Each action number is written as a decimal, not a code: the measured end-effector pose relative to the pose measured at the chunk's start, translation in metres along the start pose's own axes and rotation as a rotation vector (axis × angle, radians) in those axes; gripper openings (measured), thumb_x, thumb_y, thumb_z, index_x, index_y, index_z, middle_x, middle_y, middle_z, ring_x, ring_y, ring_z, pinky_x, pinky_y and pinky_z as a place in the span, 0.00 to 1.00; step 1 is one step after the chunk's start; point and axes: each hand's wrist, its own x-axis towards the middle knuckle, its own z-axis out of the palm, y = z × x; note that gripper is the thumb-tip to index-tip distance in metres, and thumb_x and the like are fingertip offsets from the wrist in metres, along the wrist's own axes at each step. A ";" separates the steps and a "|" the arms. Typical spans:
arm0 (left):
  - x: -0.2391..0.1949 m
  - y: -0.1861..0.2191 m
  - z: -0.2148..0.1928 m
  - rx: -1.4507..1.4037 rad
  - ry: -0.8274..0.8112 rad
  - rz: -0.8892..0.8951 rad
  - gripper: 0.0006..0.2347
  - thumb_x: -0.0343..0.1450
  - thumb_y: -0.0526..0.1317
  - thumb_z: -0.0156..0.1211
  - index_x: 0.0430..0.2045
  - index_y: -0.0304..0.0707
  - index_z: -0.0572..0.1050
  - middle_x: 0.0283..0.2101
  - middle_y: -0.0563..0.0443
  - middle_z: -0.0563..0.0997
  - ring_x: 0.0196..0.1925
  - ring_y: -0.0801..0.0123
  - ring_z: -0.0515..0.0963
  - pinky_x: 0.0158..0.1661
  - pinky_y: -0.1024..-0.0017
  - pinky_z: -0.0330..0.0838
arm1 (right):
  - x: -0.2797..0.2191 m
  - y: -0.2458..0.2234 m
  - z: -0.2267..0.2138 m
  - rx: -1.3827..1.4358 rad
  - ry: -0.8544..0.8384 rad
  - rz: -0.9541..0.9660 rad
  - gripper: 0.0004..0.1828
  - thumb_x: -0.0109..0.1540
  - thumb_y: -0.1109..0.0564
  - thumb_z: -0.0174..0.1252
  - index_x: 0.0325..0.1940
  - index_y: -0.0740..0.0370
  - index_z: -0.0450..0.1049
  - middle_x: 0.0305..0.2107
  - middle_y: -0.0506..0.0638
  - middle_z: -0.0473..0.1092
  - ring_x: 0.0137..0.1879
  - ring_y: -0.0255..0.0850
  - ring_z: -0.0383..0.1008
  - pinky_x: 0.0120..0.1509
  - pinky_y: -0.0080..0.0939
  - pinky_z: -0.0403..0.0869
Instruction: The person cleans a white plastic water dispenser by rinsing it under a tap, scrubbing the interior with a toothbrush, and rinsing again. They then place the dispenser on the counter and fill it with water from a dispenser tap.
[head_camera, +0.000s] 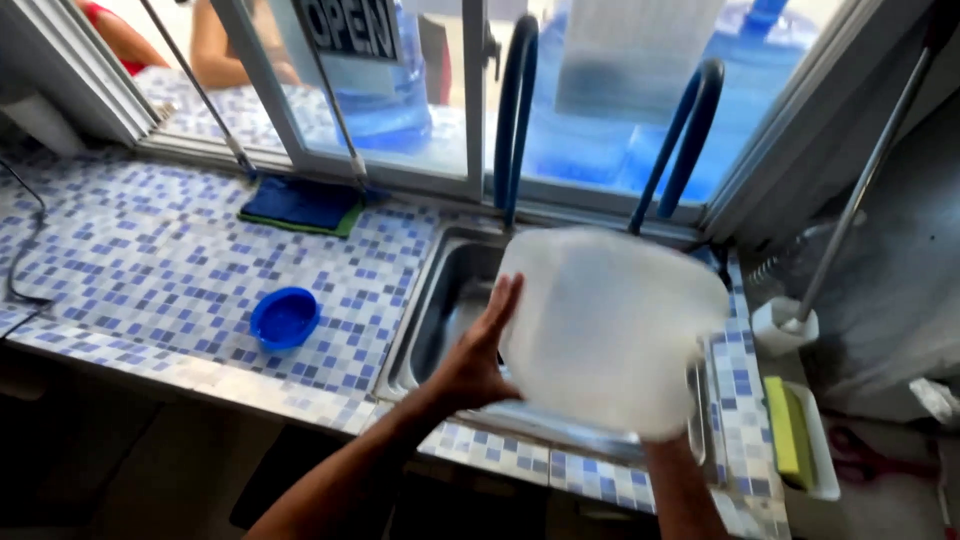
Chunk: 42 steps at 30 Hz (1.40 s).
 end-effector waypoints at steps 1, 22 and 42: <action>0.007 -0.001 0.001 -0.081 -0.003 -0.076 0.61 0.49 0.55 0.81 0.76 0.57 0.41 0.75 0.24 0.51 0.72 0.26 0.56 0.65 0.39 0.61 | -0.002 0.000 -0.003 0.002 0.001 -0.002 0.38 0.67 0.38 0.56 0.74 0.46 0.47 0.69 0.52 0.47 0.70 0.48 0.52 0.72 0.61 0.53; 0.012 0.046 0.010 0.052 0.021 -0.251 0.58 0.50 0.62 0.77 0.75 0.69 0.44 0.70 0.27 0.63 0.66 0.30 0.68 0.57 0.40 0.70 | -0.007 -0.041 -0.013 0.041 -0.081 -0.147 0.44 0.66 0.38 0.56 0.77 0.45 0.38 0.73 0.50 0.38 0.74 0.46 0.45 0.75 0.61 0.48; -0.031 0.014 -0.045 -0.205 -0.151 -0.146 0.61 0.51 0.60 0.77 0.76 0.64 0.37 0.76 0.21 0.40 0.74 0.25 0.45 0.70 0.40 0.49 | 0.020 -0.189 0.196 0.092 -0.302 -0.212 0.50 0.65 0.38 0.56 0.79 0.43 0.30 0.77 0.48 0.30 0.79 0.45 0.38 0.78 0.61 0.43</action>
